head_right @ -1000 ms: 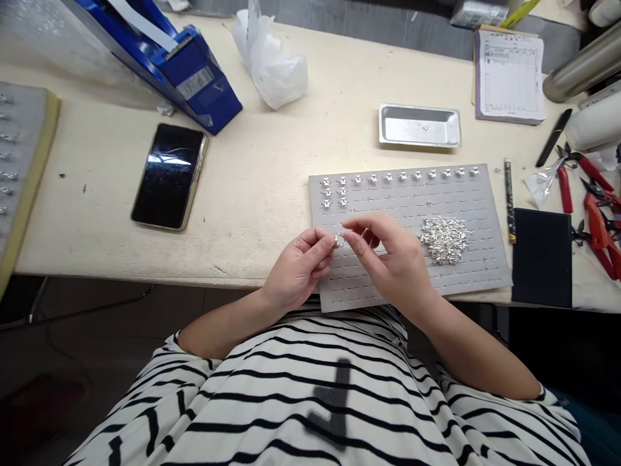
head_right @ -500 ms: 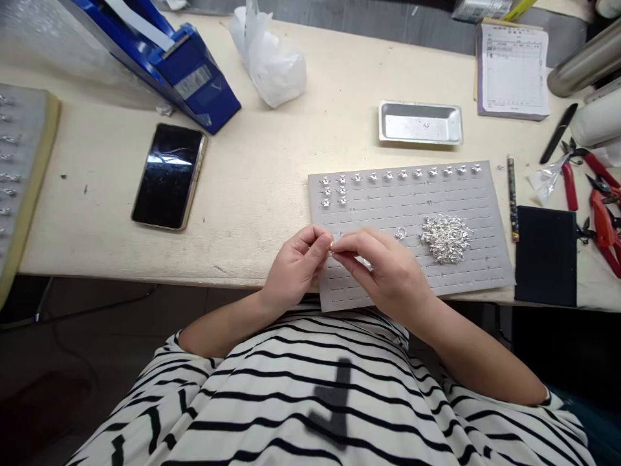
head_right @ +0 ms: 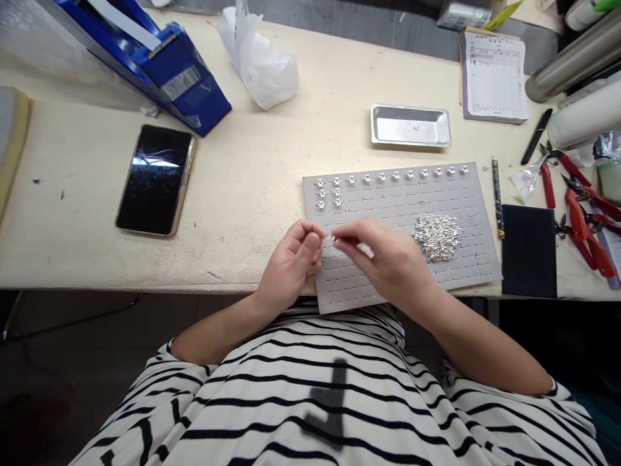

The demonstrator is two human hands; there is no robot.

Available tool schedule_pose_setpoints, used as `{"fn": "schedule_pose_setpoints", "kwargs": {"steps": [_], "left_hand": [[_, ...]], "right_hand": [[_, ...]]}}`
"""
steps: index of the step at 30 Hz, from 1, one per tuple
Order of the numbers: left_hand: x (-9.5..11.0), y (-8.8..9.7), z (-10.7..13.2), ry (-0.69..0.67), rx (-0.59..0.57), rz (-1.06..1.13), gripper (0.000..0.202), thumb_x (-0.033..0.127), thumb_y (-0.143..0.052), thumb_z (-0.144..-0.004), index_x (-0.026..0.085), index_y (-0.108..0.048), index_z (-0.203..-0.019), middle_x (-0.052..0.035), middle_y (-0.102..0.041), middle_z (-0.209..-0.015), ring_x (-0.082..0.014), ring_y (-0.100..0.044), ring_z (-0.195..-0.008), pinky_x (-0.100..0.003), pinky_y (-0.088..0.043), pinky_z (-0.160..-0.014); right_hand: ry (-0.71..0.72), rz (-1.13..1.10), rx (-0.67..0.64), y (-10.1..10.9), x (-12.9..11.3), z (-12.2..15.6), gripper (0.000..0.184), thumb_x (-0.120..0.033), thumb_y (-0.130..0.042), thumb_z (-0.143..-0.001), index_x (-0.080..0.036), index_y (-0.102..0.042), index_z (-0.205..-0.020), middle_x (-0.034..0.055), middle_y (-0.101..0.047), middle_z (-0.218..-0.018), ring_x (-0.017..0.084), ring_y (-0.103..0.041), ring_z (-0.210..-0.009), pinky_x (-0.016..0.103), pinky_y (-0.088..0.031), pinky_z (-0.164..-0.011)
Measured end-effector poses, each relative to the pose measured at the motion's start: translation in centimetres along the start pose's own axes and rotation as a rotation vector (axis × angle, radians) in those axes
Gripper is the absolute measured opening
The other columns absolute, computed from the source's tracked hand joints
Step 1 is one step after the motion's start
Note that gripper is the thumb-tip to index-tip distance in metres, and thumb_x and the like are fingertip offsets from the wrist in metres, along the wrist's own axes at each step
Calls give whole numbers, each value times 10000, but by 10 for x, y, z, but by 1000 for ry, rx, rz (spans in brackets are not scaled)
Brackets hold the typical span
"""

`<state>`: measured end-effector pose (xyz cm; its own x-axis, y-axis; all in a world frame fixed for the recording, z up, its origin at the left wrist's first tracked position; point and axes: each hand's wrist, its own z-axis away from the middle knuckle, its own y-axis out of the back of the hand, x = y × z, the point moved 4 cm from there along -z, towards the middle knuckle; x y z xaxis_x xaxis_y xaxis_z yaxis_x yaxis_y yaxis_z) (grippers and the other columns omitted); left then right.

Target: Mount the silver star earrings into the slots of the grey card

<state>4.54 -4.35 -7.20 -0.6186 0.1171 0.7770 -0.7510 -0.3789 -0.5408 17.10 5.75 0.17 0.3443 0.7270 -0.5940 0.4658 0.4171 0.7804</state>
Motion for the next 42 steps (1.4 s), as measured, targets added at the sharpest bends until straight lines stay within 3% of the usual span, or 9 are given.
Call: {"fn": "schedule_pose_setpoints", "kwargs": {"steps": [3, 6, 10, 20, 26, 32, 36, 40, 42], "left_hand": [[2, -6, 0, 121, 8, 300, 261, 449, -660, -1008, 193, -713, -1000, -17, -606, -926, -73, -538, -719, -173, -456, -608], [3, -15, 0, 276, -4, 558, 258, 339, -558, -1056, 159, -742, -1038, -92, -695, -1067, -142, -694, -978, -229, -577, -850], [2, -22, -3, 375, -8, 708, 285, 271, -491, -1045, 142, -733, -1121, -133, -733, -1211, -218, -694, -1227, -326, -555, -1076], [-3, -24, -6, 362, -32, 744, 344, 326, -459, -1047, 135, -729, -1140, -125, -733, -1247, -222, -666, -1306, -312, -565, -1079], [-5, -22, -7, 328, -32, 729, 388, 412, -450, -1076, 142, -723, -1129, -125, -730, -1254, -216, -676, -1292, -306, -568, -1077], [-6, -24, -8, 299, -28, 723, 415, 475, -453, -1072, 157, -707, -1150, -127, -716, -1286, -227, -648, -1342, -313, -563, -1085], [-6, -26, -9, 275, -36, 737, 457, 534, -433, -1065, 172, -684, -1186, -124, -699, -1317, -234, -608, -1395, -322, -549, -1101], [-4, -26, -9, 238, -57, 728, 489, 581, -423, -1059, 191, -668, -1222, -112, -677, -1364, -246, -557, -1447, -333, -543, -1101], [-3, -26, -9, 208, -58, 705, 488, 589, -418, -1061, 206, -664, -1234, -99, -673, -1378, -261, -544, -1458, -354, -552, -1078]], "right_hand": [[-52, 245, 118, 5, 30, -17, 103, -265, -659, -994, -270, -725, -1072, 22, -795, -990, 198, -729, -827, 341, -553, -653], [-66, 407, 91, -1, 58, -30, 96, -276, -632, -993, -263, -715, -1038, 32, -782, -947, 214, -693, -806, 345, -483, -607], [-37, 436, 77, -12, 69, -36, 105, -278, -589, -1003, -267, -694, -1010, 42, -755, -926, 216, -653, -798, 360, -471, -634], [-58, 441, 96, -22, 70, -38, 92, -242, -583, -989, -263, -652, -931, 65, -686, -877, 223, -591, -762, 368, -420, -626], [-79, 355, 80, -18, 66, -37, 174, -213, -629, -965, -285, -653, -1122, 50, -755, -992, 241, -669, -867, 390, -505, -715], [-70, 368, 68, -19, 72, -41, 89, -262, -596, -990, -300, -676, -991, 52, -745, -952, 242, -654, -828, 387, -489, -670], [-70, 357, 92, -10, 60, -34, 115, -274, -610, -996, -281, -681, -1087, 51, -764, -1001, 240, -686, -879, 385, -522, -710], [11, 267, 129, 6, 20, -8, 121, -258, -615, -1020, -262, -687, -1117, 45, -774, -1004, 201, -710, -856, 357, -553, -743], [86, 202, 65, 6, 3, 6, 118, -240, -660, -999, -262, -691, -1111, 40, -781, -1043, 192, -731, -901, 341, -580, -789]]}}
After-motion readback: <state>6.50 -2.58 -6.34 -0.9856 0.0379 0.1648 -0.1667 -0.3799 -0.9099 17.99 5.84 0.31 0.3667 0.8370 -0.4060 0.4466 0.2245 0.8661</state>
